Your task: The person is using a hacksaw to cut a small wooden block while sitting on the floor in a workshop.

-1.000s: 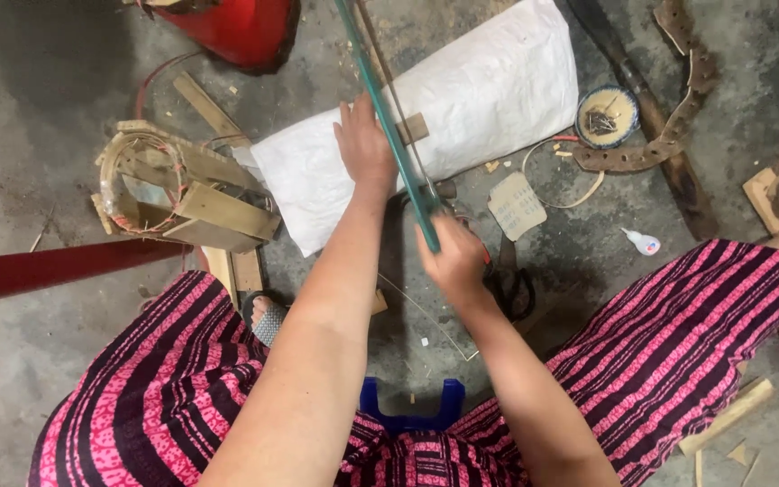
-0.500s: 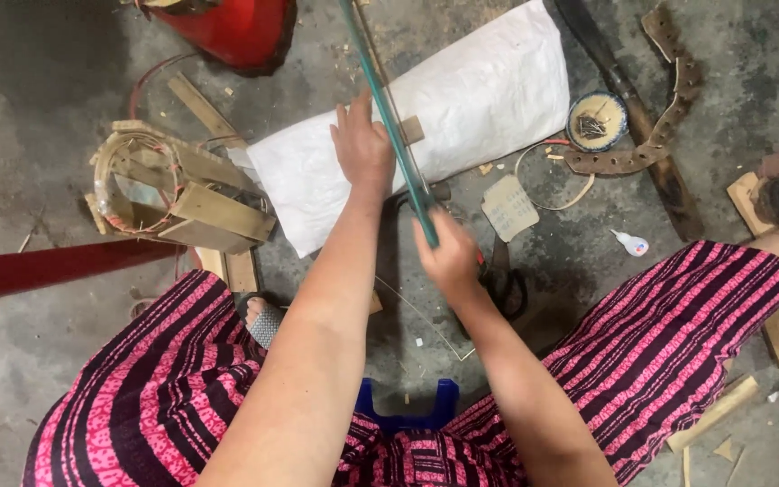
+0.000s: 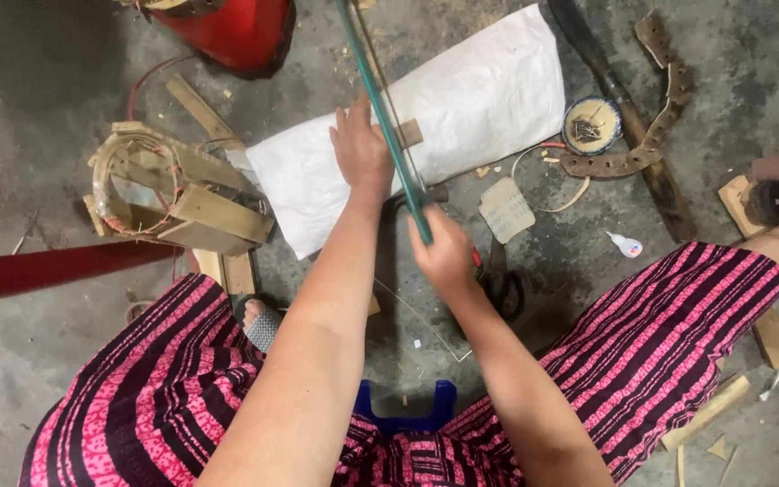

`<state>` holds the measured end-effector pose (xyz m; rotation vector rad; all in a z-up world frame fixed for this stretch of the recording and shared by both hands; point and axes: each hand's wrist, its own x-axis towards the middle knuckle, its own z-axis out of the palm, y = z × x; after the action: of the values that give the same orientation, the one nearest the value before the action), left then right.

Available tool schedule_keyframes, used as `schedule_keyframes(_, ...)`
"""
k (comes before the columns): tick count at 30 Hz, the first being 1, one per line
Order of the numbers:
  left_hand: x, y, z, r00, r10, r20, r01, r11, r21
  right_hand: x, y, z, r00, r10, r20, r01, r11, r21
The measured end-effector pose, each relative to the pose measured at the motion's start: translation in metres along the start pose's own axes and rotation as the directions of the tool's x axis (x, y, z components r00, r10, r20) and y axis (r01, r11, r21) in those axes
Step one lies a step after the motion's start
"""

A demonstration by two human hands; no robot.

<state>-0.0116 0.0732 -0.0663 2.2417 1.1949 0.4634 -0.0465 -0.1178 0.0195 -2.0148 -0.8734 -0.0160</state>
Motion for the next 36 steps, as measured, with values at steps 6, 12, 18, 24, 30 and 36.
schedule_keyframes(6, -0.001, -0.004, 0.001, 0.999, -0.032, 0.033, 0.033, 0.999, -0.019, -0.085, 0.010, -0.036, 0.992, 0.043, 0.118, -0.038, 0.998, -0.040)
schedule_keyframes(12, 0.000, 0.000, -0.005, 0.997, -0.031, 0.070, 0.031, 1.000, 0.007, -0.001, 0.004, 0.004, 0.998, -0.021, 0.055, 0.022, 1.000, -0.022)
schedule_keyframes(18, 0.000, 0.008, -0.015, 0.993, -0.045, 0.108, 0.037, 0.997, 0.072, -0.024, 0.029, 0.013, 0.997, -0.062, 0.038, 0.066, 0.991, -0.120)
schedule_keyframes(24, -0.001, -0.005, 0.001, 0.999, -0.019, 0.047, 0.019, 1.000, 0.008, -0.111, -0.001, -0.055, 0.976, 0.133, 0.172, -0.123, 0.990, -0.065)
schedule_keyframes(30, -0.002, 0.002, -0.004, 0.998, -0.036, 0.044, 0.036, 0.999, -0.008, -0.069, 0.017, -0.031, 0.983, 0.107, 0.150, -0.107, 0.994, -0.008)
schedule_keyframes(36, -0.003, 0.001, -0.008, 0.997, -0.047, 0.056, 0.049, 0.998, -0.050, 0.017, 0.001, 0.009, 0.998, 0.013, 0.064, -0.015, 1.000, 0.019)
